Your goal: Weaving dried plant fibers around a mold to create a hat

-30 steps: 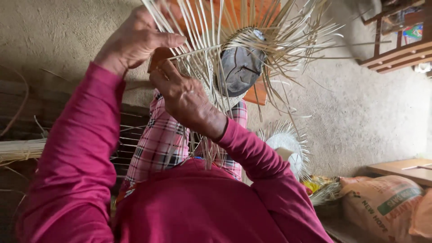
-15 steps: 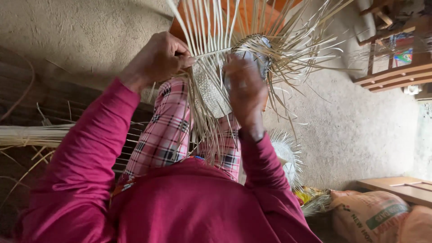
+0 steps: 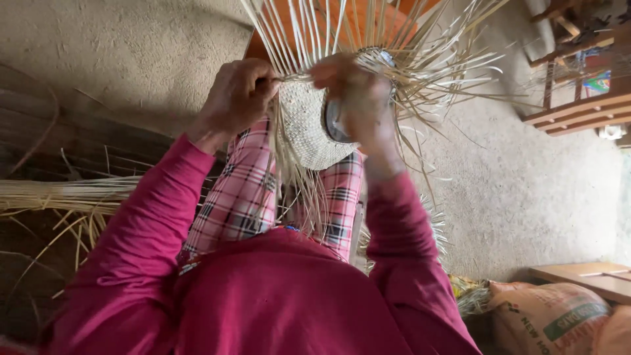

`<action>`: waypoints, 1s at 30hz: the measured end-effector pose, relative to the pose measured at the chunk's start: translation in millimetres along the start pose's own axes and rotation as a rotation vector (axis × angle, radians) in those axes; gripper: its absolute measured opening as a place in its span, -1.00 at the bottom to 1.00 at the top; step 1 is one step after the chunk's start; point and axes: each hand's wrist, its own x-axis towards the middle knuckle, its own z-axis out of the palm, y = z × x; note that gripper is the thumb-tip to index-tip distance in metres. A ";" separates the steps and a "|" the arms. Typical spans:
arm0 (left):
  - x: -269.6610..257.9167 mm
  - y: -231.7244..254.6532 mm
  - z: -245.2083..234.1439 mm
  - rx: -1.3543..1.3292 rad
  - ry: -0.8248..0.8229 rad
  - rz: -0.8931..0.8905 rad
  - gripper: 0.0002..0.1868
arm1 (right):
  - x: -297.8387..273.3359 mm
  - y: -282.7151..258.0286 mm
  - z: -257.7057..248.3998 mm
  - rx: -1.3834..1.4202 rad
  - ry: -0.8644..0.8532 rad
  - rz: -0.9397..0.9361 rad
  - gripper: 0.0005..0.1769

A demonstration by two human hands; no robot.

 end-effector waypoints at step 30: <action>-8.0 2.8 -1.3 0.333 0.287 0.693 -0.52 | 28.5 61.5 -6.6 -1.533 0.018 -0.339 -0.89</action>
